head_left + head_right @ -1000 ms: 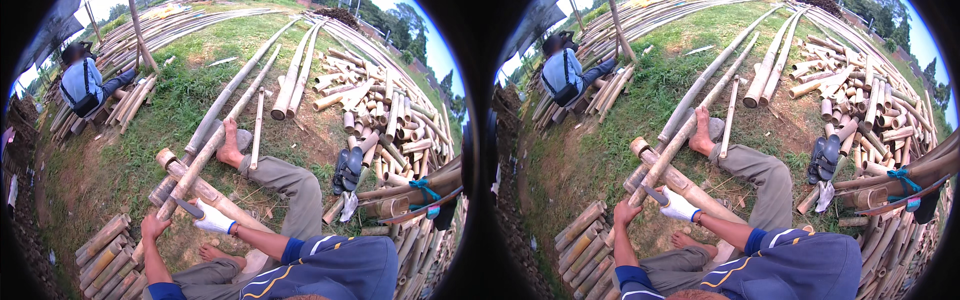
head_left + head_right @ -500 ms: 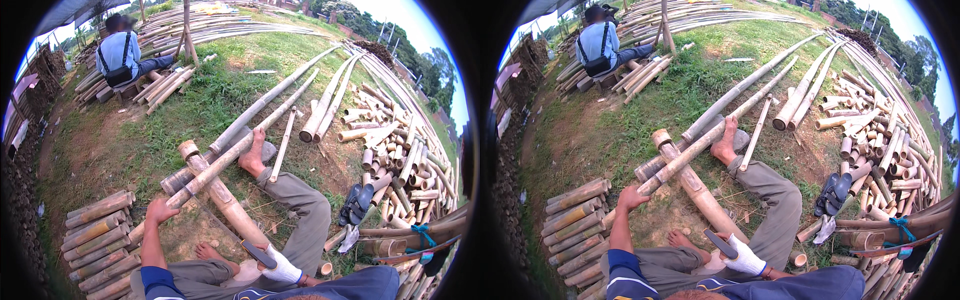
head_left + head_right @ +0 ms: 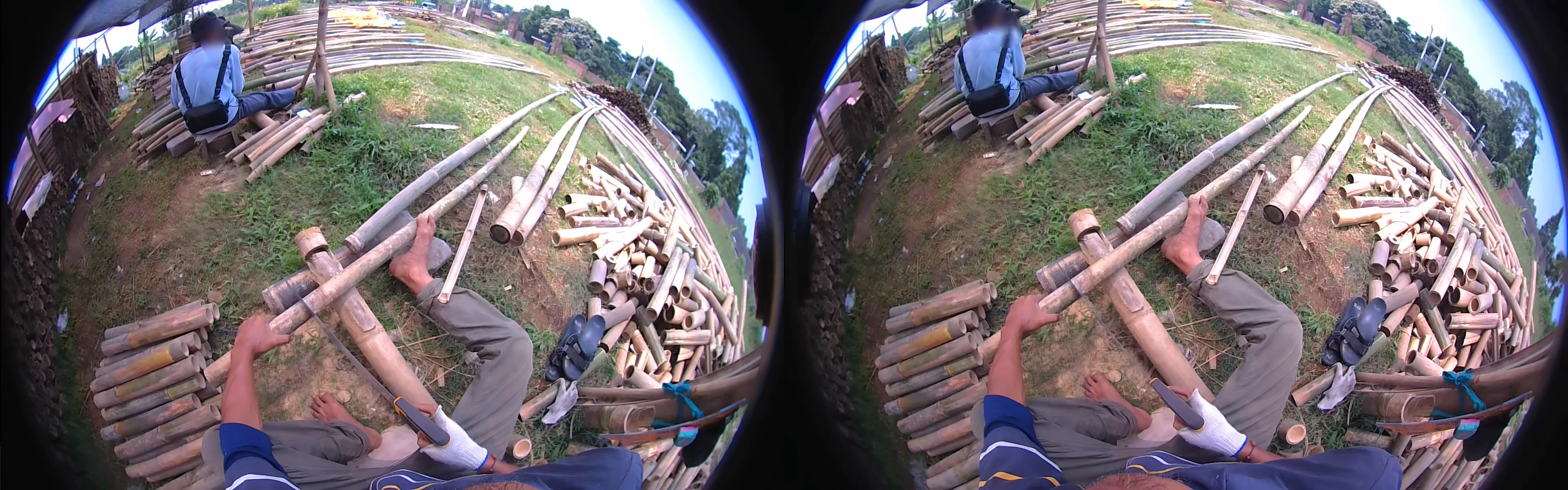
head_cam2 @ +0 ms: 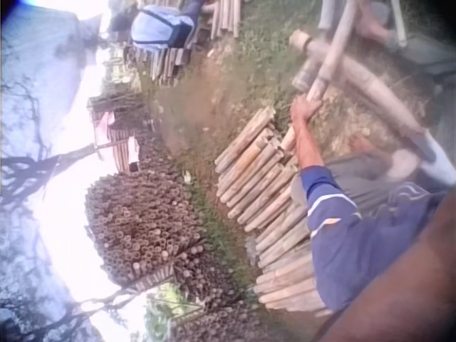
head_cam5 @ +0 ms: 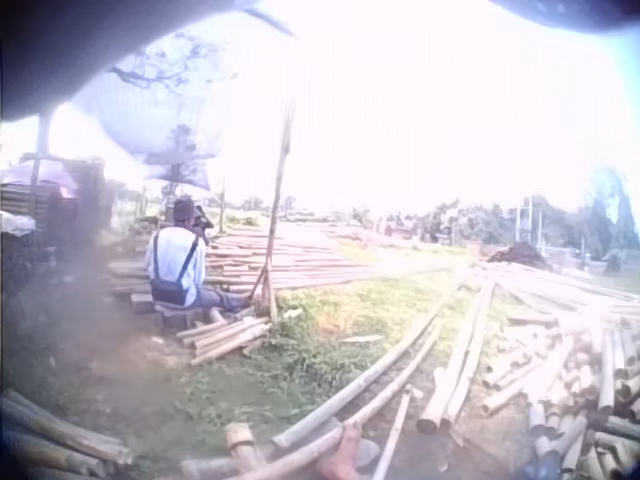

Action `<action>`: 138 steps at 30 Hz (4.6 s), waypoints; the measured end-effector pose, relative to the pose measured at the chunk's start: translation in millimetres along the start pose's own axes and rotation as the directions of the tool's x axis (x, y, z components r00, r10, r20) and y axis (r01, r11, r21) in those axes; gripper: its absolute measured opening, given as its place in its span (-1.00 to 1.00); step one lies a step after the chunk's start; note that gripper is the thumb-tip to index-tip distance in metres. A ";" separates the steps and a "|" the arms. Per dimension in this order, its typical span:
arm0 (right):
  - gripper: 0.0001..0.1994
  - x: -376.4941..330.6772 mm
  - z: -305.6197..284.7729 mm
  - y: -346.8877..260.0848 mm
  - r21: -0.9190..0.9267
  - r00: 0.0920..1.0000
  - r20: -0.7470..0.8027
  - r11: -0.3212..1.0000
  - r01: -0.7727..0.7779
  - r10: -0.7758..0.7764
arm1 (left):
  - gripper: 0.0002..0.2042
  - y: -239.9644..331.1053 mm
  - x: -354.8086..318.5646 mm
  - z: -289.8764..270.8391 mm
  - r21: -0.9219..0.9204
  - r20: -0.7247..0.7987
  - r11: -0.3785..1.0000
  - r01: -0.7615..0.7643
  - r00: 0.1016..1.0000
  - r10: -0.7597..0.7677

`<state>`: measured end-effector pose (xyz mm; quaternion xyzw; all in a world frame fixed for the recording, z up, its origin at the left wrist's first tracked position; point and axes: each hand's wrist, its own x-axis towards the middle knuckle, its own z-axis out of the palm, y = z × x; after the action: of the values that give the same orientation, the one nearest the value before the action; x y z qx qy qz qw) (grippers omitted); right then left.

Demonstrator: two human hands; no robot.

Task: The person sits on the ground and uses a hand saw to cut long bamboo poles into shorter segments. They hold the bamboo steady with their feet and hands, saw through the material, and then place the cut pieces onto a nearby stack.

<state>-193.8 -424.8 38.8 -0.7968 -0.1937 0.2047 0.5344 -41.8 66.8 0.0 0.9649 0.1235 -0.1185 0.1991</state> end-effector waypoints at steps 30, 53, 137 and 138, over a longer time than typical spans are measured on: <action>-0.43 238.1 67.1 -3.4 0.152 0.992 -0.043 0.980 0.128 -0.122 | -0.27 1.3 0.8 7.0 0.057 -0.050 0.998 -0.016 0.999 0.019; -0.45 254.9 71.6 2.8 0.053 0.999 0.010 0.997 0.049 -0.050 | -0.24 -0.1 0.6 5.7 0.071 -0.027 0.997 -0.031 0.999 0.033; -0.31 21.4 -4.8 -1.8 -0.023 0.951 0.077 0.954 -0.298 0.299 | -0.30 2.0 2.2 13.9 0.037 -0.067 0.999 -0.014 0.998 0.017; -0.31 24.5 -5.7 -4.2 0.034 0.971 0.092 0.973 -0.226 0.222 | -0.30 1.0 3.4 14.2 0.051 -0.066 0.999 -0.010 0.998 0.013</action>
<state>-170.6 -414.8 41.8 -0.7919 -0.1211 0.3027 0.5163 -40.9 60.7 -13.3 0.9737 0.1214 -0.0884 0.1711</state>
